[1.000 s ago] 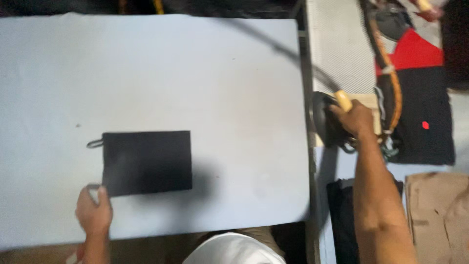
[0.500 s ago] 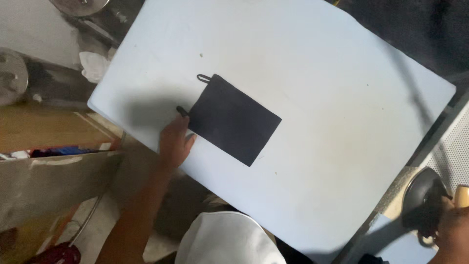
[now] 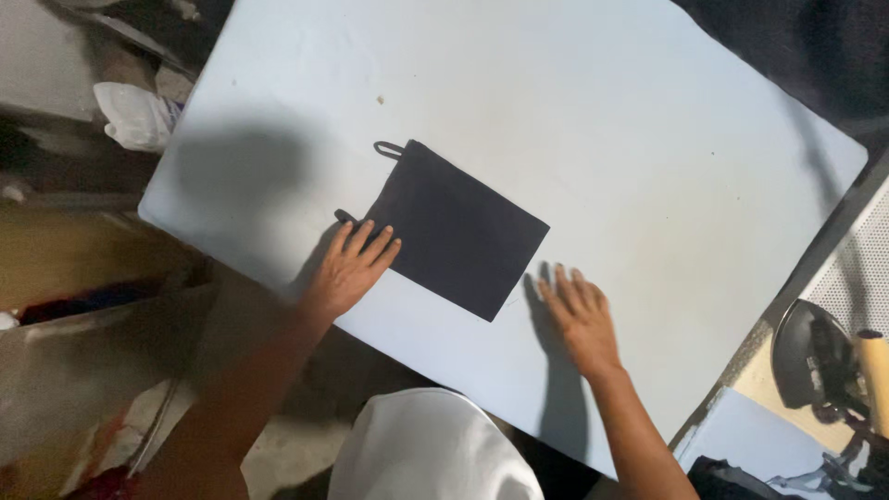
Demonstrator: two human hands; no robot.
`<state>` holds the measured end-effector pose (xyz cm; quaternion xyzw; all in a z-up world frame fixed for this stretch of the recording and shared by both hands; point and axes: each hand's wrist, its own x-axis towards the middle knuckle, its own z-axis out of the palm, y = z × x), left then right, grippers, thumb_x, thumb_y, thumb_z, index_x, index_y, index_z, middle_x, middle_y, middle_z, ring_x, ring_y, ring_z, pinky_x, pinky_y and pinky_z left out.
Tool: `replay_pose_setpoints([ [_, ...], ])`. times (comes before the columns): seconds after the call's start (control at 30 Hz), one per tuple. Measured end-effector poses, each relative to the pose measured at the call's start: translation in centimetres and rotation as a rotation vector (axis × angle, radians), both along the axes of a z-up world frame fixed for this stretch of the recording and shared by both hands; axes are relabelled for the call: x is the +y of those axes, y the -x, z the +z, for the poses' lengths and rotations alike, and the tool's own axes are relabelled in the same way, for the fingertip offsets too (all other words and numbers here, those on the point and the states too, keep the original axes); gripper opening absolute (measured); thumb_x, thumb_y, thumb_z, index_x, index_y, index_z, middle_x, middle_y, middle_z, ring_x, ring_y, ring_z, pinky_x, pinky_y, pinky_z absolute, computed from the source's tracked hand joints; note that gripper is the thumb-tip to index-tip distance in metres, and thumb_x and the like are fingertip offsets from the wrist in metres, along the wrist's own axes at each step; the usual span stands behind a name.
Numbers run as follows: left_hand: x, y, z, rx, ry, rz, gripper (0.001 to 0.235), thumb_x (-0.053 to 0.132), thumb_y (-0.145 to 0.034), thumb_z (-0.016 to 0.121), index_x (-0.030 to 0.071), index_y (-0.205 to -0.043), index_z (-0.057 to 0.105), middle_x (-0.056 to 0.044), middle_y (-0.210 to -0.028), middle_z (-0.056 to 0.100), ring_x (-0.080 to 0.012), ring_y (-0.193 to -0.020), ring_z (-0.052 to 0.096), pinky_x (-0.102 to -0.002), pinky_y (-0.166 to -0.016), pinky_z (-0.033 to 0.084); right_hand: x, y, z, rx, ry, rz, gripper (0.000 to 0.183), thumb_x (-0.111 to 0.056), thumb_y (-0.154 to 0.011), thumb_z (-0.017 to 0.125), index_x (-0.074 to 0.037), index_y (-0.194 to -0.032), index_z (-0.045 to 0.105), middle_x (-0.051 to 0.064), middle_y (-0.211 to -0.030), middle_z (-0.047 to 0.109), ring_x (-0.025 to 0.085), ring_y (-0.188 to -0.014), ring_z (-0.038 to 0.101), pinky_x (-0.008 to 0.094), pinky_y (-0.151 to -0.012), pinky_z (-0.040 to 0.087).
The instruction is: The person folds a black tank top, a striped tank top, and a striped polo shirt by hand on a table, then uses an iron on each folded item.
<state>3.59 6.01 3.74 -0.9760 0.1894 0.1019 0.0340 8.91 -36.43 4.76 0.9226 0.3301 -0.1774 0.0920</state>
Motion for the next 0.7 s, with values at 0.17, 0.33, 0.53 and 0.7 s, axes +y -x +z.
replay_pose_setpoints([
  [0.17,0.1,-0.3,-1.5,-0.111,0.089,-0.025,0.048,0.012,-0.094,0.061,0.011,-0.142,0.057,-0.009,-0.15,0.054,-0.0321,-0.137,0.049,-0.055,-0.117,0.033,8.5,-4.8,1.2,0.043,0.059,0.238,0.079,-0.012,-0.092,0.058,-0.035,-0.158,0.021,0.001,-0.167,0.016,0.029,-0.153,0.018,0.053,-0.123,0.014],
  [0.33,0.0,-0.2,-3.4,-0.265,0.218,0.018,0.038,0.012,-0.095,0.061,0.011,-0.132,0.066,-0.007,-0.14,0.063,-0.029,-0.13,0.056,-0.053,-0.115,0.037,9.7,-5.6,0.2,0.222,0.03,0.206,0.081,-0.026,-0.091,0.058,-0.03,-0.162,0.019,0.001,-0.169,0.014,0.026,-0.155,0.015,0.051,-0.127,0.01],
  [0.53,0.6,-0.8,-0.7,-0.156,0.366,0.049,0.034,0.009,-0.091,0.062,0.012,-0.123,0.071,-0.005,-0.126,0.071,-0.0256,-0.121,0.062,-0.054,-0.116,0.035,8.6,-5.4,5.2,0.089,0.012,0.463,0.07,-0.009,-0.093,0.048,-0.021,-0.159,0.026,0.006,-0.163,0.03,0.022,-0.147,0.034,0.041,-0.122,0.026],
  [0.7,1.9,-3.2,7.3,0.426,0.602,0.132,0.035,0.009,-0.084,0.065,0.014,-0.117,0.074,-0.006,-0.118,0.075,-0.0242,-0.117,0.065,-0.043,-0.111,0.043,9.1,-5.2,16.7,0.612,-0.127,0.065,0.068,-0.002,-0.088,0.053,-0.024,-0.152,0.045,0.003,-0.148,0.054,0.024,-0.117,0.065,0.035,-0.101,0.051],
])
